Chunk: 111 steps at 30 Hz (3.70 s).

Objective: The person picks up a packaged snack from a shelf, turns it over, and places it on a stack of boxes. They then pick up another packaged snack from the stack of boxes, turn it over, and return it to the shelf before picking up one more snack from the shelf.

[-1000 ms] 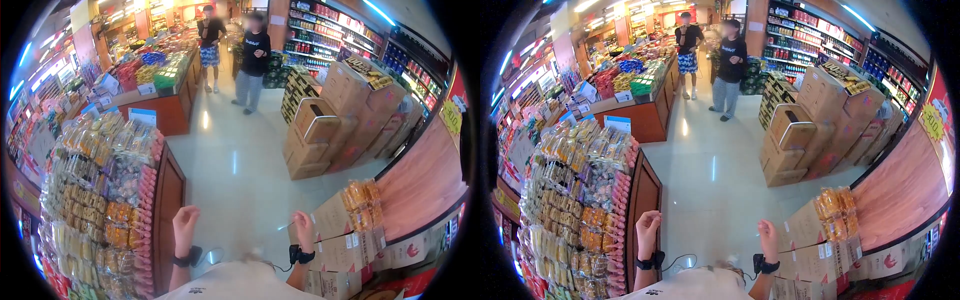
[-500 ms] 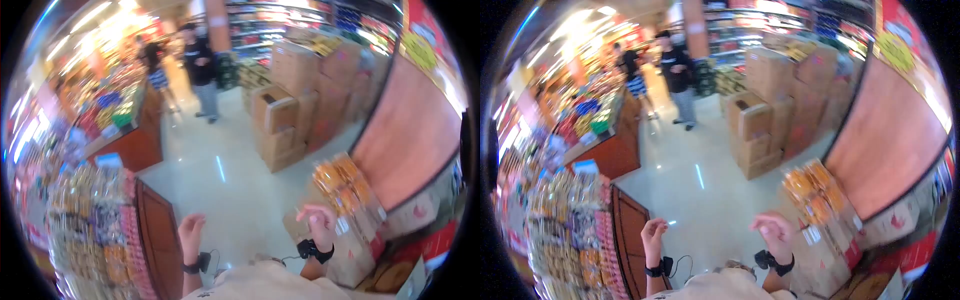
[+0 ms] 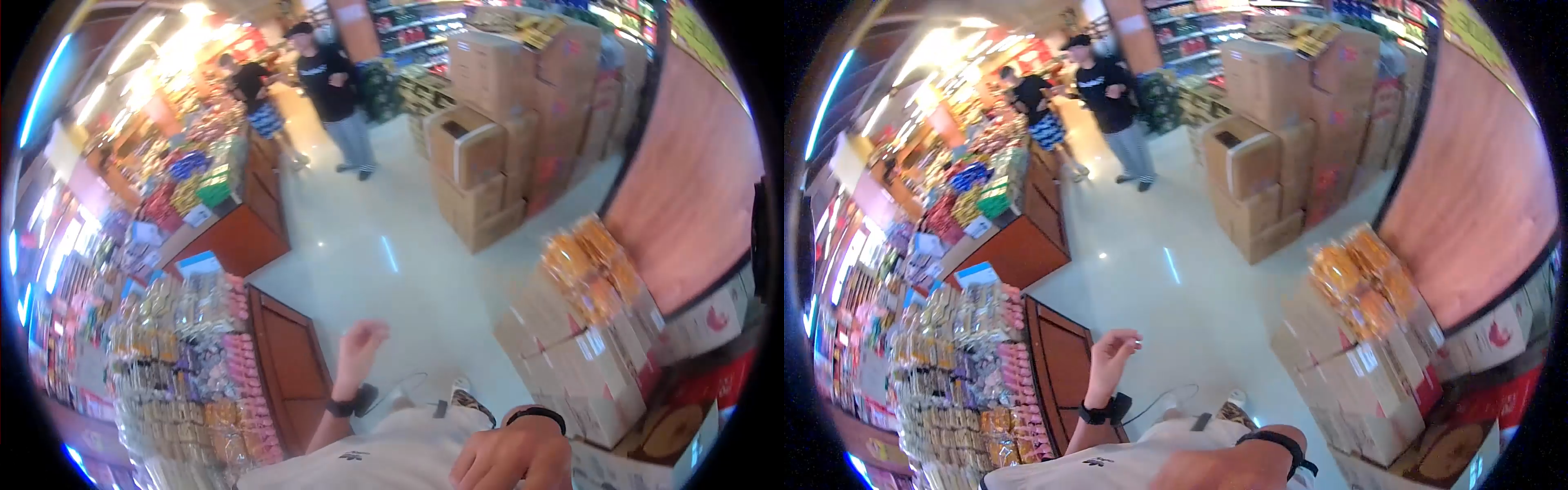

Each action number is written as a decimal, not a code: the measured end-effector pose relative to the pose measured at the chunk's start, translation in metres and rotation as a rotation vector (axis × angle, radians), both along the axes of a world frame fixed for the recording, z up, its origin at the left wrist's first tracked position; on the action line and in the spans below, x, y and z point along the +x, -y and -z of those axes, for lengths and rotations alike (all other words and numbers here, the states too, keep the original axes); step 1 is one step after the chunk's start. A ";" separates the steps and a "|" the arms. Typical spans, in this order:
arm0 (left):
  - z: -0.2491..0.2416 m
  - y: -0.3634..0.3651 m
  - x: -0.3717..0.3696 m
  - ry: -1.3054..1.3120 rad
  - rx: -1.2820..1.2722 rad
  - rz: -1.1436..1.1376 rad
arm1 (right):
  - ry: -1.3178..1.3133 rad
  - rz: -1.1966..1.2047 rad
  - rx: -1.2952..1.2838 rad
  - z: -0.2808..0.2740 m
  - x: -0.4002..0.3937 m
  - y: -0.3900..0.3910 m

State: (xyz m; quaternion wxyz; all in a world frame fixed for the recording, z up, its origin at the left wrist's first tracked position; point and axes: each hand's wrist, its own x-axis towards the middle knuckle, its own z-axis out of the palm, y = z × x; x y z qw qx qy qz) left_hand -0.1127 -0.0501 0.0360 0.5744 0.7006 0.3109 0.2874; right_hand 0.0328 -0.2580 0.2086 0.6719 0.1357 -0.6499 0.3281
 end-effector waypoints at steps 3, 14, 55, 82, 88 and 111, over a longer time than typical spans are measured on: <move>-0.006 -0.021 -0.016 0.035 0.000 0.002 | 0.208 -0.116 -0.004 -0.027 -0.002 -0.039; -0.003 -0.101 -0.141 0.138 -0.079 -0.324 | 0.202 -0.347 0.015 -0.038 -0.087 -0.157; -0.009 0.004 0.287 0.020 0.151 0.567 | -0.997 1.674 -1.165 0.155 0.237 0.104; 0.059 0.074 0.520 -0.081 0.423 0.996 | -0.858 1.496 -1.467 0.284 0.347 0.105; 0.023 0.084 0.506 -0.150 0.334 1.002 | -0.775 1.559 -1.560 0.256 0.334 0.100; -0.012 0.092 0.429 0.105 0.404 0.677 | -0.633 1.526 -1.413 0.176 0.300 0.076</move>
